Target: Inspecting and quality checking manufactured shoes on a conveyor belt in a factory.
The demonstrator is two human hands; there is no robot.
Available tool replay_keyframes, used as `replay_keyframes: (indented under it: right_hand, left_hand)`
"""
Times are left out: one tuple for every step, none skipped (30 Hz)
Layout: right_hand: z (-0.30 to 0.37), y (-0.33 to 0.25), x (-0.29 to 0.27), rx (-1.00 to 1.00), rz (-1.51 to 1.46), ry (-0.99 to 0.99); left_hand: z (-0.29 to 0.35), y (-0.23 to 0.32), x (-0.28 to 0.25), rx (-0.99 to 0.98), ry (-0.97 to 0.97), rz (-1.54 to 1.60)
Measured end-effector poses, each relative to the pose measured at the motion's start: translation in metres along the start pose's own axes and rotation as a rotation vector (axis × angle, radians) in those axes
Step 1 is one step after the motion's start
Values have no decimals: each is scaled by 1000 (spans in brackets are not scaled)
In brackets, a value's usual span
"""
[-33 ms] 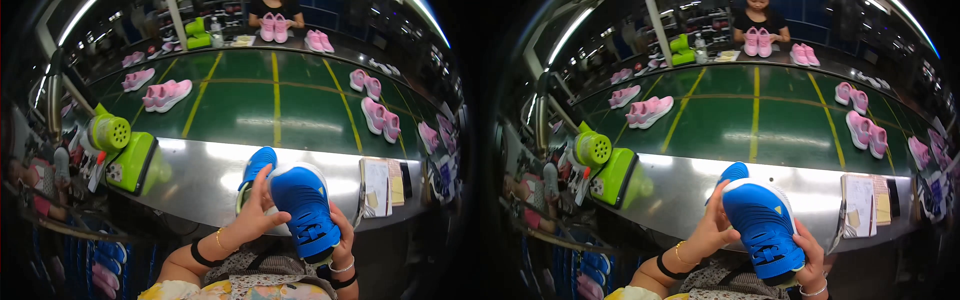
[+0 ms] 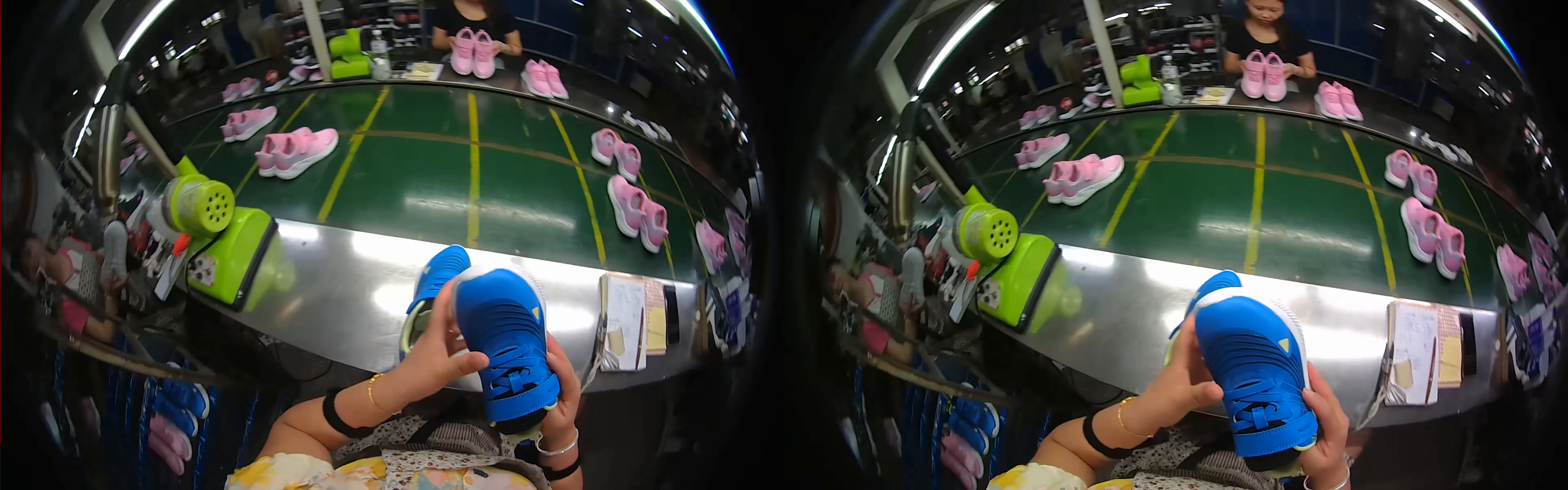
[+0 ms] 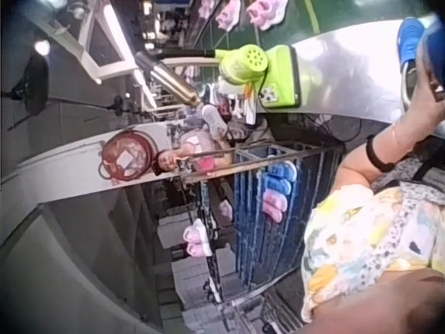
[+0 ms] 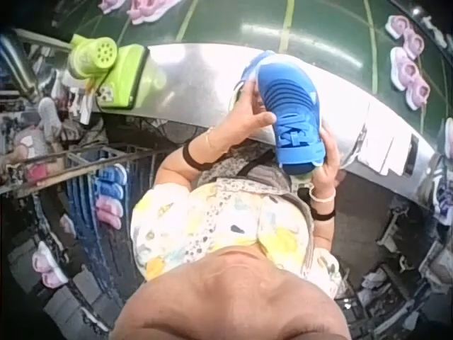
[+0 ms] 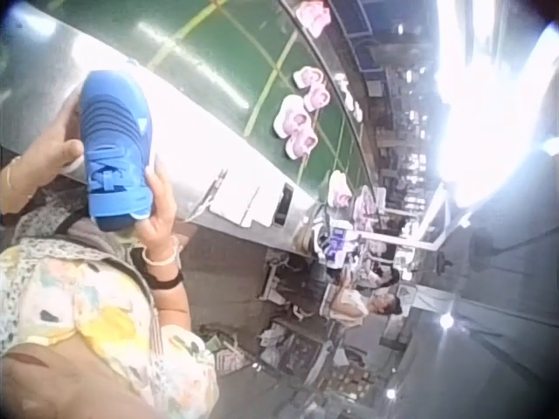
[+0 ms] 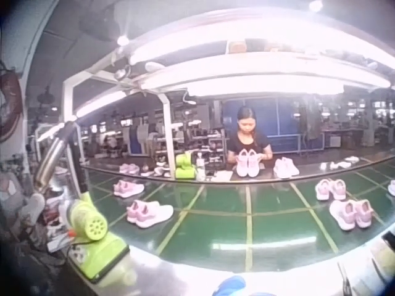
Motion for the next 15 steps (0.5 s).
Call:
replay_keyframes:
  right_hand:
    - [-4,-8,9,-43,92,1]
    - [-4,-17,26,-47,172,-68]
    - [-5,-27,39,-58,233,-136]
    - [-8,-37,48,-166,217,-300]
    - [-12,-45,57,-277,204,-452]
    - [-13,-49,66,-315,117,-511]
    - [-13,-54,66,-324,184,-551]
    - [-15,-53,70,-263,157,-586]
    - [-17,-51,69,-200,134,-615]
    - [-19,-50,68,-254,107,-562]
    - [-20,-48,65,-266,100,-571]
    - [-21,-42,62,-147,167,-585]
    - [-20,-35,60,-25,236,-594]
    - [-15,-31,58,77,124,-586]
    - [-13,-27,58,72,122,-586]
  left_hand:
    - [1,4,4,18,43,36]
    - [3,9,-2,-62,166,74]
    - [7,21,-11,-23,256,104]
    - [10,35,-26,-22,272,192]
    - [15,49,-41,-11,294,260]
    - [24,63,-58,12,365,290]
    - [33,78,-77,62,435,307]
    - [47,93,-99,63,525,329]
    - [57,113,-125,77,486,453]
    - [73,128,-149,196,717,187]
    - [83,145,-179,212,836,194]
    - [93,165,-206,295,895,68]
    - [103,183,-232,351,992,-69]
    - [110,199,-256,385,1052,-114]
    - [120,213,-277,402,1093,-165]
Point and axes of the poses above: each hand's wrist, its own z-axis away from the middle knuckle, its own x-axis out of the palm, y = z × x, the point moved 3 cm from there along -z, towards the middle knuckle, and after that the axes turned 12 degrees about x, right-handed, at the moved point
